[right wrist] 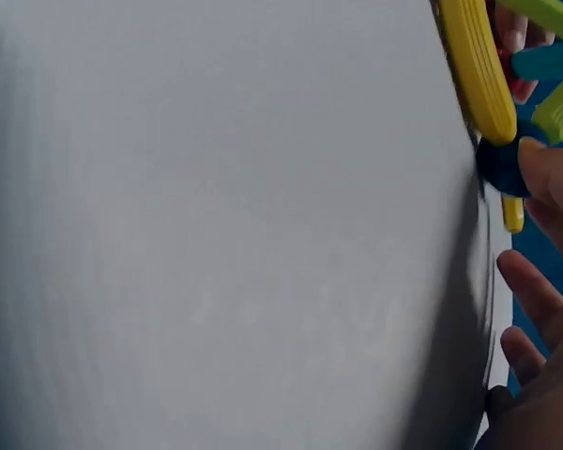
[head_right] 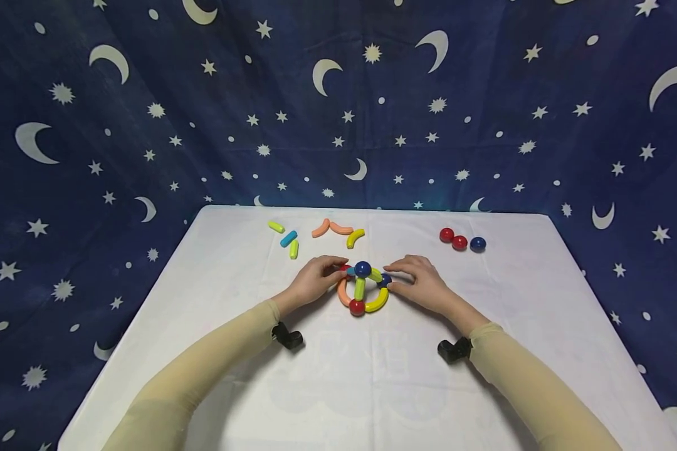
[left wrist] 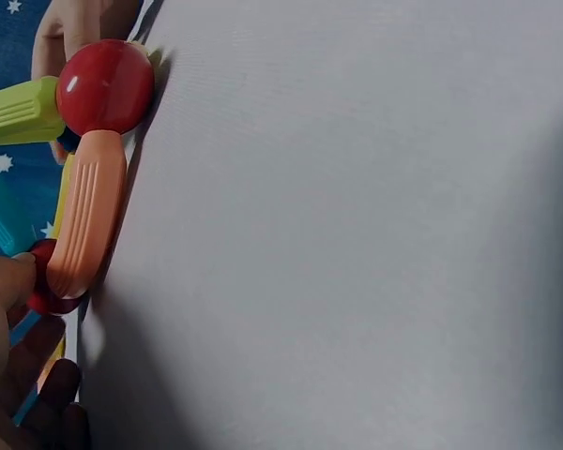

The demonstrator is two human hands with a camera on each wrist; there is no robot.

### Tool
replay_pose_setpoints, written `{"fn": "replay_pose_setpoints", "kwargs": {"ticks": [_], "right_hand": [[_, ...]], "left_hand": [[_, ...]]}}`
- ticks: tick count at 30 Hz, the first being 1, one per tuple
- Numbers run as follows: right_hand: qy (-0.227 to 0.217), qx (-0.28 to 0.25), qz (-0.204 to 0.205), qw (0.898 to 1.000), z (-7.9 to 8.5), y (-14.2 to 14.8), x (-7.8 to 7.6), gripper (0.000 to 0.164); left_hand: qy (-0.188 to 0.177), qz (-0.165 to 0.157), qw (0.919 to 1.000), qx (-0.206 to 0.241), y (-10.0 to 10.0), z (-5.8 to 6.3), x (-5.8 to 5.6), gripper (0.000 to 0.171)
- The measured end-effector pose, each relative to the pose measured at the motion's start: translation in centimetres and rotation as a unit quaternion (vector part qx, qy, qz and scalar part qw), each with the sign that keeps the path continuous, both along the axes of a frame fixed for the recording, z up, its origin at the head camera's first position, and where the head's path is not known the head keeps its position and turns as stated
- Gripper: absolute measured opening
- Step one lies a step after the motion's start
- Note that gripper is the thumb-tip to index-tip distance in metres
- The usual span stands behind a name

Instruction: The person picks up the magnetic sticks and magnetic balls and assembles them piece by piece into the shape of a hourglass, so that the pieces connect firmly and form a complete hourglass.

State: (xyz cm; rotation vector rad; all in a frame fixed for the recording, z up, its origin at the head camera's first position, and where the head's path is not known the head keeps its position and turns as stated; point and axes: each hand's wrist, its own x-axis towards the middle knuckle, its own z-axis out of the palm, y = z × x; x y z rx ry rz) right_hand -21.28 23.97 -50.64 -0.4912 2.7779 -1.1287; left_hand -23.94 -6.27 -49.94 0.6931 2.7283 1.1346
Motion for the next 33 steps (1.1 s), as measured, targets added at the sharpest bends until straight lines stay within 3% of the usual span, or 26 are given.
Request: {"fn": "replay_pose_setpoints", "kwargs": {"ticks": [8,19,27,30,33], "right_hand": [[0.011,0.012,-0.013,1.0,-0.4,0.5,0.8,0.039],[-0.004,-0.009,-0.03,1.0,-0.7,0.4,1.6,0.048],[-0.015,-0.024,-0.029,0.999,-0.7,0.2,1.5,0.042],[-0.013,-0.027,-0.028,0.999,-0.8,0.2,1.5,0.043],[-0.01,-0.028,-0.03,0.999,-0.8,0.3,1.6,0.043]], "left_hand": [[-0.01,-0.001,0.9999,-0.005,0.6,0.2,-0.3,0.035],[-0.018,-0.007,0.9998,0.007,-0.2,0.3,-0.7,0.036],[0.042,0.069,0.9967,-0.002,-4.2,1.6,-2.1,0.032],[0.057,0.121,0.9906,-0.028,-6.3,2.2,-2.9,0.03],[0.049,0.176,0.9811,-0.064,-8.0,2.5,-3.7,0.03]]}}
